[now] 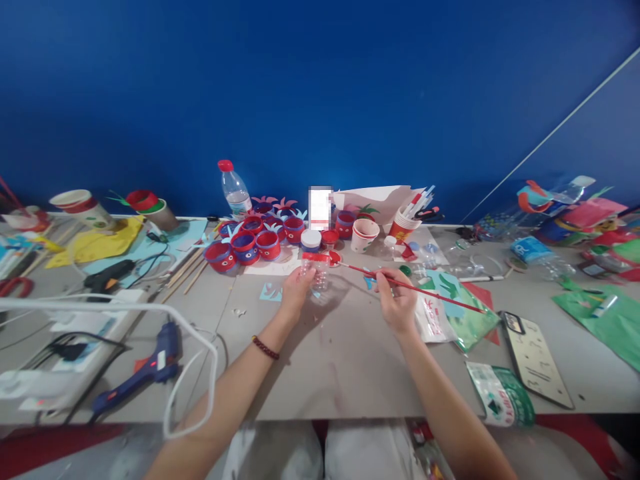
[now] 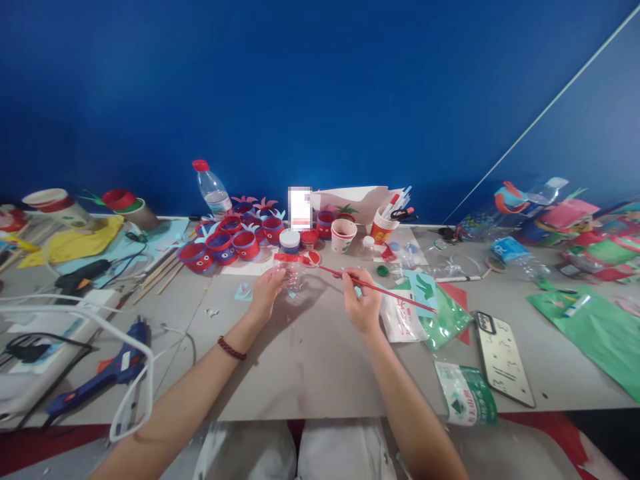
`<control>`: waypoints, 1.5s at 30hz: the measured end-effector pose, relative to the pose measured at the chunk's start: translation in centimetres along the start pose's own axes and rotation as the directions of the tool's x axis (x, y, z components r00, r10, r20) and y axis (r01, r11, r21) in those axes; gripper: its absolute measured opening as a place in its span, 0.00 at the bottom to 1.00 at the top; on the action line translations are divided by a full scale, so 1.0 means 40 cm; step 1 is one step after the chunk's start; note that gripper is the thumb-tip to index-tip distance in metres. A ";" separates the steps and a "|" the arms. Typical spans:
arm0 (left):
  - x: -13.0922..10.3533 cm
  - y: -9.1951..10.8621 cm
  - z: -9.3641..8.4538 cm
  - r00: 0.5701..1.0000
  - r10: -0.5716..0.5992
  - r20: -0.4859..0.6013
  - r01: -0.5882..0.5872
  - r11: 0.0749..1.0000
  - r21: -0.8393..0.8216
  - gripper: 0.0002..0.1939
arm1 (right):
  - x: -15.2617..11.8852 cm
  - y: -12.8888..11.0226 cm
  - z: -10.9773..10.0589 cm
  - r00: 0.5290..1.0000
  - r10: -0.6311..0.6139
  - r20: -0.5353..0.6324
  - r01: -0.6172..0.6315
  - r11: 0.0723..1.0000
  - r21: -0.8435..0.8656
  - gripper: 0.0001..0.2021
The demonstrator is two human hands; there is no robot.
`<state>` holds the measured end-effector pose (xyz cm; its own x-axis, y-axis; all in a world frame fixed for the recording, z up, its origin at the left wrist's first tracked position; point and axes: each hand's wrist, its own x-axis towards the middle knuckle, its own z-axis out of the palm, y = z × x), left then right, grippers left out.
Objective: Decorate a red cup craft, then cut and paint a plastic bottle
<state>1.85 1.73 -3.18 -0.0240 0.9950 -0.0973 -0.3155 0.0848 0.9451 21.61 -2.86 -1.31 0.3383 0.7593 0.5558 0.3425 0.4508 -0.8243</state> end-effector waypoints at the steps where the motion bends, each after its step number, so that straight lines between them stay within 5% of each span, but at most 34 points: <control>1: -0.001 0.004 0.002 1.000 -0.008 0.014 0.008 1.000 -0.030 0.20 | 0.000 0.000 0.000 1.000 -0.001 -0.012 0.002 1.000 0.009 0.08; 9: 0.002 0.003 0.006 0.992 -0.094 0.082 0.110 0.971 -0.214 0.24 | 0.003 -0.023 0.011 0.995 0.065 -0.080 -0.052 0.986 0.156 0.09; 19: -0.001 0.002 0.009 0.990 -0.136 0.034 0.138 0.988 -0.070 0.28 | -0.009 -0.021 0.019 0.991 0.131 0.034 -0.135 0.966 0.219 0.10; 29: -0.021 0.019 0.024 0.997 -0.056 -0.048 0.061 0.992 0.108 0.23 | -0.024 -0.003 0.018 0.992 0.064 0.111 -0.073 0.994 0.079 0.09; 45: 0.010 -0.006 -0.002 0.998 -0.061 -0.013 0.061 0.998 -0.013 0.25 | -0.013 0.006 0.009 1.000 -0.004 -0.001 0.004 1.000 -0.015 0.08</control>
<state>1.84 2.10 -3.46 -0.0172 0.9872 -0.1585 -0.3292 0.1441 0.9332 21.19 -2.98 -1.85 0.3378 0.7568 0.5596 0.3571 0.4470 -0.8202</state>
